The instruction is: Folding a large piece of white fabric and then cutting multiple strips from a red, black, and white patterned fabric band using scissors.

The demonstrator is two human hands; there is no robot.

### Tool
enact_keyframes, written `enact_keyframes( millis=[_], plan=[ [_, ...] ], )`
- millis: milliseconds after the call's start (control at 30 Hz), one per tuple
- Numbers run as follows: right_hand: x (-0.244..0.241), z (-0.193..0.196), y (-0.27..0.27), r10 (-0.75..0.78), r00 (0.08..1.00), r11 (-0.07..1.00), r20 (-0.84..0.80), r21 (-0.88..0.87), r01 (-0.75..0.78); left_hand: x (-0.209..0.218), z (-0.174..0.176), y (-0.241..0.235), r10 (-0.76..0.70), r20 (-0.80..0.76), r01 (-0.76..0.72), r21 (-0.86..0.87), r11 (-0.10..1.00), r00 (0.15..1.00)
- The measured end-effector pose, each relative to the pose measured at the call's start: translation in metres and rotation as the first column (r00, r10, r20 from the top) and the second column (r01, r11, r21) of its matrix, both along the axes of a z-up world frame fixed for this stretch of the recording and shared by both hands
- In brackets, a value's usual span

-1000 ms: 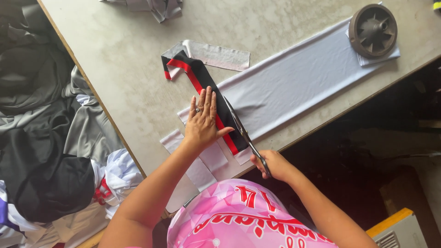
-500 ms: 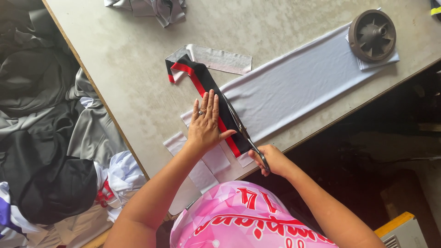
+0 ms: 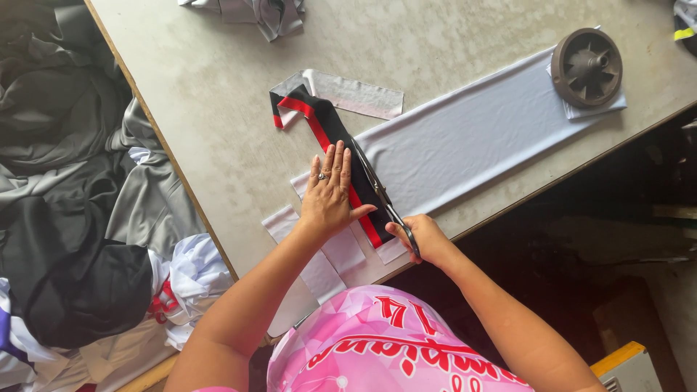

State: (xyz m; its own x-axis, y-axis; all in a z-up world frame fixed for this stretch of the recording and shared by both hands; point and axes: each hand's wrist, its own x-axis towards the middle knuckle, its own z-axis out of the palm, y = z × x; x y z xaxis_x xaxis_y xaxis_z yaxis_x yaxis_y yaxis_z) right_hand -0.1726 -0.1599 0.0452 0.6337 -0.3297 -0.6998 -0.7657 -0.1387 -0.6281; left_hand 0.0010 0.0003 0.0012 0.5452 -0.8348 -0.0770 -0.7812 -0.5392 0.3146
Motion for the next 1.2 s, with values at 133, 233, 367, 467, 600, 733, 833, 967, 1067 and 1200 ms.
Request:
enact_keyframes(
  millis=[133, 233, 367, 467, 600, 733, 833, 967, 1067, 1200],
  plan=[
    [0.001, 0.03, 0.003, -0.06, 0.998, 0.99, 0.027, 0.13, 0.056, -0.013, 0.01, 0.011, 0.01, -0.036, -0.01, -0.008, 1.0, 0.999],
    [0.002, 0.044, -0.003, -0.056, 0.994, 0.994, 0.094, 0.104, 0.046, 0.01, -0.001, 0.005, 0.193, 0.075, -0.183, -0.118, 0.976, 0.978],
    [0.016, 0.07, -0.007, 0.014, 0.954, 0.994, 0.301, -0.112, 0.02, 0.077, -0.046, -0.002, 0.581, 0.214, -0.543, -0.212, 0.813, 0.786],
    [0.043, 0.055, -0.016, -0.061, 0.858, 0.995, 0.51, -0.034, 0.091, 0.073, -0.045, -0.019, 0.556, 0.036, -0.515, -0.329, 0.792, 0.831],
    [0.086, 0.022, -0.014, -0.047, 0.692, 0.994, 0.72, -0.036, 0.105, 0.052, -0.034, -0.051, 0.3, -0.732, -0.748, -0.412, 0.521, 0.612],
    [0.067, 0.015, 0.003, -0.192, 0.735, 0.977, 0.651, 0.195, 0.083, 0.055, 0.009, -0.066, -0.295, -0.891, -0.903, -0.402, 0.154, 0.346],
    [0.004, -0.002, -0.009, -0.14, 0.831, 0.988, 0.538, 0.126, 0.085, 0.059, 0.042, -0.073, -0.316, -0.84, -0.859, -0.497, 0.123, 0.441],
    [-0.064, -0.005, -0.039, -0.083, 0.946, 0.989, 0.312, -0.087, 0.115, 0.064, 0.055, -0.086, -0.161, -0.836, -0.726, -0.537, 0.428, 0.524],
    [-0.084, 0.003, -0.047, -0.092, 0.966, 0.983, 0.24, -0.132, 0.126, 0.079, 0.015, -0.098, 0.107, -0.747, -0.533, -0.358, 0.767, 0.656],
    [-0.069, 0.013, -0.036, -0.391, 0.908, 0.919, 0.153, 0.126, 0.374, 0.119, -0.044, -0.109, 0.062, -0.353, -0.248, -0.513, 0.822, 0.934]
  ],
)
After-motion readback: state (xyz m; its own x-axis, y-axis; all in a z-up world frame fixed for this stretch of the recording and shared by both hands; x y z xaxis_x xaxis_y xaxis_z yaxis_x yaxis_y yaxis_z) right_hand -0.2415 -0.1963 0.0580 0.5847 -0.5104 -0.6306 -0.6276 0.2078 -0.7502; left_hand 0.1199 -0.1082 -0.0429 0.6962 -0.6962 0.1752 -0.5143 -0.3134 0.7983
